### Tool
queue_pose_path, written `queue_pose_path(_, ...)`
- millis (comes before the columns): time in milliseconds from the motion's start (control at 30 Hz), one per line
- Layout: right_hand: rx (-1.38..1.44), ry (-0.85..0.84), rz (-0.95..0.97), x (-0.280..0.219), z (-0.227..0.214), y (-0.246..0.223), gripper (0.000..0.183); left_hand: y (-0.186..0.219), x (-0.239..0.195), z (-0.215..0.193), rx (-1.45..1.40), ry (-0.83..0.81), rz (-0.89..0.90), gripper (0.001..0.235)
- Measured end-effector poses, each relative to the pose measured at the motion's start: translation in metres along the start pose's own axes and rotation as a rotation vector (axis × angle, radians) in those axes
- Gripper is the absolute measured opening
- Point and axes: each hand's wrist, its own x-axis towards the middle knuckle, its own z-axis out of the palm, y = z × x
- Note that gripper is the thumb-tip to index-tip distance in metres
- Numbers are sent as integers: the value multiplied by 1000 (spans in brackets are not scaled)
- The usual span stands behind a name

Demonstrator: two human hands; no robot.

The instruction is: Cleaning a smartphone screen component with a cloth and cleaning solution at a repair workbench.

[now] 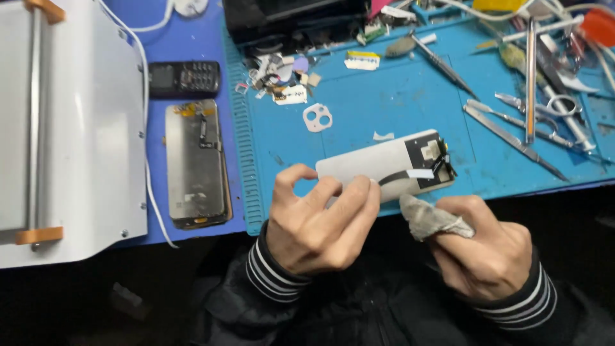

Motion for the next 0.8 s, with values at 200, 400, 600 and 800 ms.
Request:
queue_pose_path(200,-215,-2,125,7,-4,-15,23,3,3,3,-10,16,-3,24)
queue_pose_path(400,-410,-103,253,37,-12,-26,19,5,-7,17,-111,39,-99,22)
queue_pose_path(600,-350,15,249,29,-8,-20,20,8,-8,26,-159,-134,-383,48)
queue_pose_path(800,-379,85,378,31,-14,-18,21,11,-3,28,-189,-226,-400,68)
